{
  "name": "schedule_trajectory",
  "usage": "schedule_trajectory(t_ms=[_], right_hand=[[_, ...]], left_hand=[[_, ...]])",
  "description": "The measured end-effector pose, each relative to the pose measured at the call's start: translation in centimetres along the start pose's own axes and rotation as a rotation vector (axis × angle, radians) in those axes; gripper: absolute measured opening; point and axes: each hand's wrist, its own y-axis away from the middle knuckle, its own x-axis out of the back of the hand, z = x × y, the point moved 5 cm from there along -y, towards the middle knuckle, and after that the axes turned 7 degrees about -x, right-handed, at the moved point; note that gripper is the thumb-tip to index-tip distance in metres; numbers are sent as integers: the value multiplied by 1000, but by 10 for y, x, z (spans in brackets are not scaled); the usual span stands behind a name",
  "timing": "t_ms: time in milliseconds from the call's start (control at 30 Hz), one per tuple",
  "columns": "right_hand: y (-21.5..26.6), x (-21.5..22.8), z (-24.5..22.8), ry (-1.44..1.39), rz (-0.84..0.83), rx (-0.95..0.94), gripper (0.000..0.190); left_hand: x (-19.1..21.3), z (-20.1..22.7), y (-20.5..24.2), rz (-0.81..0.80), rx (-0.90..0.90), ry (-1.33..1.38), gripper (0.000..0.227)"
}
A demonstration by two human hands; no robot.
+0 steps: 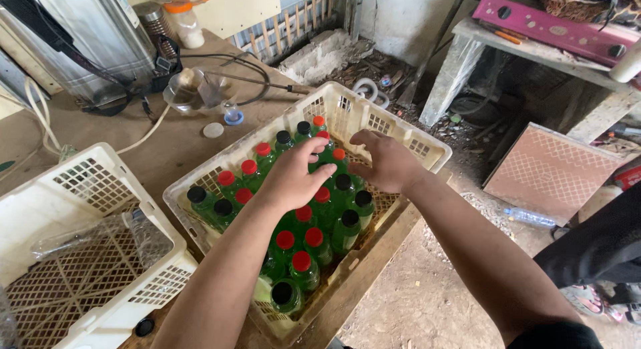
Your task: The person fills plastic bottles with chopped green vegetables using a funnel. They take bottles from a crate, fill them from a large container, screw on caps, and place the filled bottles into another crate.
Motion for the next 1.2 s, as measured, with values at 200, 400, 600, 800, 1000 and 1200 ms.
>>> schedule_trajectory(t_ms=[200, 400, 600, 800, 1000, 1200], right_hand=[[29, 16, -41, -132, 180, 297, 51], [52, 13, -124, -175, 120, 540, 51], [60, -11, -215, -169, 66, 736, 47], [37, -54, -301, -4, -103, 670, 44], [14, -130, -384, 155, -308, 651, 48], [-15, -207, -437, 224, -407, 613, 49]], left_hand=[[25, 23, 43, 71, -93, 40, 61], [86, 50, 119, 169, -108, -81, 61], [168, 36, 206, 382, -59, -350, 55], [265, -19, 320, 569, 307, -586, 42], [282, -75, 395, 401, 890, -684, 42], [276, -86, 404, 432, 799, -727, 36]])
